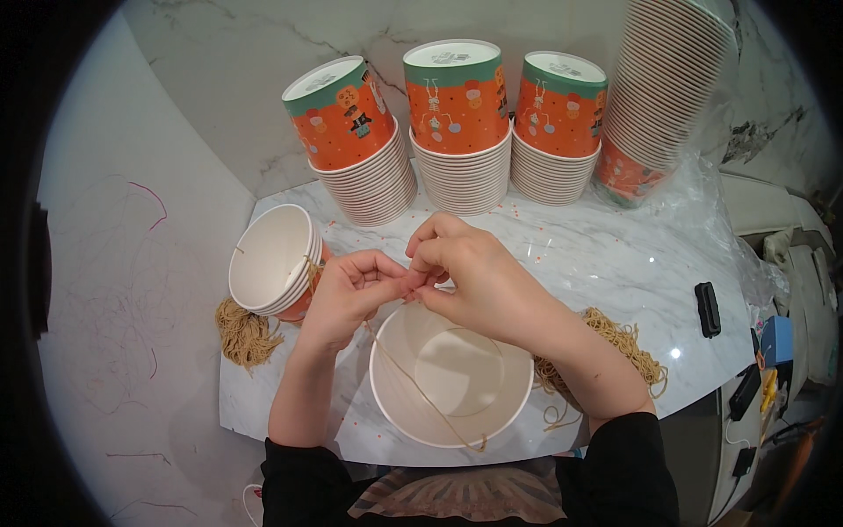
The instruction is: Threading thin elastic bands through pre-punched holes in paper cups for assembly.
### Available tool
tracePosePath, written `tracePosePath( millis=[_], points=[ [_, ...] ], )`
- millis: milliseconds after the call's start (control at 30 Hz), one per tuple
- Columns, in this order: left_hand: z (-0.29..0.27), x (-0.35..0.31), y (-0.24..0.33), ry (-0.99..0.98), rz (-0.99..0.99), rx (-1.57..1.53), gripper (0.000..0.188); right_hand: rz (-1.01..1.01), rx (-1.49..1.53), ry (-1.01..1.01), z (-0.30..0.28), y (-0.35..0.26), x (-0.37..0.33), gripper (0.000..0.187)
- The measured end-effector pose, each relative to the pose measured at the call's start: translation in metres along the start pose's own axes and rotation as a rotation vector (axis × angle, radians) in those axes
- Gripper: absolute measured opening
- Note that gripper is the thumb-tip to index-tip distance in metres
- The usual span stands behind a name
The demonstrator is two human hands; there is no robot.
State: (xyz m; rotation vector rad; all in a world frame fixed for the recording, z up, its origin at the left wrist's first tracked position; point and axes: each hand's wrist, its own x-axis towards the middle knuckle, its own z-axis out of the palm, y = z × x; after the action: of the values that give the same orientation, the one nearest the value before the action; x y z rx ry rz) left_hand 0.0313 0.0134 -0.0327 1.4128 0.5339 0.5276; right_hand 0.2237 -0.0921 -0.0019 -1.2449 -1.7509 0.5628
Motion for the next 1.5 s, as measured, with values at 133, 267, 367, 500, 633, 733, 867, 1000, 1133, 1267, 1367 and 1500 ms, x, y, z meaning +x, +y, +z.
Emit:
tracePosePath(
  millis=[133, 267, 367, 500, 633, 733, 867, 1000, 1133, 1267, 1367, 1500],
  points=[
    [0.003, 0.000, 0.005, 0.061, -0.038, -0.005, 0.010, 0.081, 0.011, 0.010, 0.000, -0.002, 0.000, 0.009],
    [0.002, 0.000, 0.005, 0.080, -0.046, -0.028, 0.010, 0.093, -0.005, 0.009, 0.000, -0.002, 0.001, 0.013],
    [0.002, -0.001, 0.003, 0.076, -0.044, -0.071, 0.011, 0.098, -0.025, 0.014, 0.002, -0.005, 0.000, 0.014],
    [0.003, 0.000, 0.004, 0.073, -0.039, -0.072, 0.012, 0.066, -0.116, 0.052, 0.005, -0.002, -0.001, 0.012],
    [0.001, -0.001, 0.005, 0.077, -0.066, -0.042, 0.013, 0.045, -0.123, 0.062, 0.007, 0.002, 0.000, 0.011],
    [0.000, 0.000, 0.006, 0.073, -0.083, -0.025, 0.013, -0.009, -0.116, 0.075, 0.007, 0.002, 0.002, 0.012],
    [0.000, 0.000, 0.012, 0.031, -0.099, 0.013, 0.011, 0.049, -0.096, 0.047, 0.008, 0.002, 0.001, 0.012],
    [-0.002, 0.002, 0.003, 0.024, -0.069, 0.015, 0.009, 0.057, -0.081, 0.046, 0.010, 0.003, 0.001, 0.012],
    [0.000, 0.004, -0.006, 0.082, 0.020, 0.041, 0.007, 0.046, -0.101, 0.047, 0.011, 0.005, 0.001, 0.012],
    [-0.004, 0.005, -0.012, 0.129, 0.050, 0.105, 0.006, 0.014, -0.196, 0.058, 0.012, 0.005, 0.000, 0.010],
    [-0.003, 0.006, -0.013, 0.142, 0.110, 0.076, 0.006, 0.015, -0.298, 0.043, 0.011, 0.003, 0.000, 0.010],
    [-0.001, 0.008, -0.015, 0.144, 0.115, 0.038, 0.007, 0.017, -0.363, 0.022, 0.011, 0.003, -0.001, 0.011]
  ],
)
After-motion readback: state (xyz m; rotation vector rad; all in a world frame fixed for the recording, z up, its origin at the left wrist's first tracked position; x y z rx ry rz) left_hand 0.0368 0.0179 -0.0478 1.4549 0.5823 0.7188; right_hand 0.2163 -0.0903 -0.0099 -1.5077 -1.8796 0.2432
